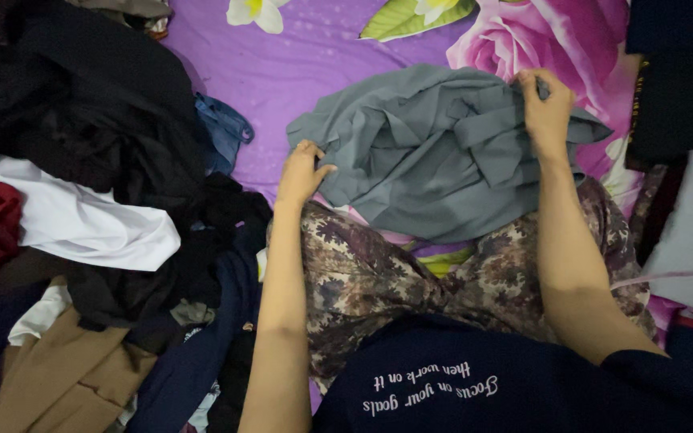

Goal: The person folds several items of clothing on a bed, including a brown long-sleeve shirt, a white tank top, gray shorts, and a red shirt. Each item is smoothed, folded into a compact rectangle, and placed on a growing stack of folded clothes.

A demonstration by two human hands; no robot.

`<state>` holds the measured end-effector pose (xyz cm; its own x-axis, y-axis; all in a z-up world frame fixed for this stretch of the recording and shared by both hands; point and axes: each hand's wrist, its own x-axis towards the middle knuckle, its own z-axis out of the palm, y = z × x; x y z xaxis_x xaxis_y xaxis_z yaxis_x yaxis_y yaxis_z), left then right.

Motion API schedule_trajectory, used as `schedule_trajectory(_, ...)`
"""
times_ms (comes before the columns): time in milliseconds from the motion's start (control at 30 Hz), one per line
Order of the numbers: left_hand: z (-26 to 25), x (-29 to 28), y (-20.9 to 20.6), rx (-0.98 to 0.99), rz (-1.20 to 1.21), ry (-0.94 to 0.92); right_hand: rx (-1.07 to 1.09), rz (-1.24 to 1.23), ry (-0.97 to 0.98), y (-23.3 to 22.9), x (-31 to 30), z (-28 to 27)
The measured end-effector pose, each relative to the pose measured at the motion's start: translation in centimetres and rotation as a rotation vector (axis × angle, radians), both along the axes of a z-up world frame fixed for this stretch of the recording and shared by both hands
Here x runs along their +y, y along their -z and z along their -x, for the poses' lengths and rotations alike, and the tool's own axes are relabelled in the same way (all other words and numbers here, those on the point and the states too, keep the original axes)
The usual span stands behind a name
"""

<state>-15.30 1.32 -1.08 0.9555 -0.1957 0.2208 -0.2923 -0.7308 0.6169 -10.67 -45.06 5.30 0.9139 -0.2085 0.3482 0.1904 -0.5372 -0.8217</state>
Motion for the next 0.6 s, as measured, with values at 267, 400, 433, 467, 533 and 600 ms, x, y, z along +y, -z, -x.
schedule_trajectory(267,-1.8,4.6,-6.5,-0.292,0.134,-0.185,0.200,0.429,-0.246,1.5,-12.2,-1.1)
schedule_trajectory(400,-3.7,9.6,-11.7,-0.561,0.108,-0.347,-0.045,0.587,0.373,2.3,-20.2,-1.6)
schedule_trajectory(433,-3.8,10.3,-12.7,-0.555,0.144,-0.398,-0.215,0.645,0.469,1.8,-22.2,-1.5)
schedule_trajectory(467,-3.8,10.9,-13.6,-0.550,0.178,-0.450,-0.387,0.699,0.561,1.6,-23.5,-1.4)
schedule_trajectory(533,-3.6,11.9,-15.0,-0.595,0.159,-0.571,-0.412,0.708,0.647,0.5,-26.0,-0.9)
schedule_trajectory(600,-3.5,12.4,-15.5,-0.693,0.052,-0.714,-0.439,0.618,0.682,-0.7,-27.8,-0.7)
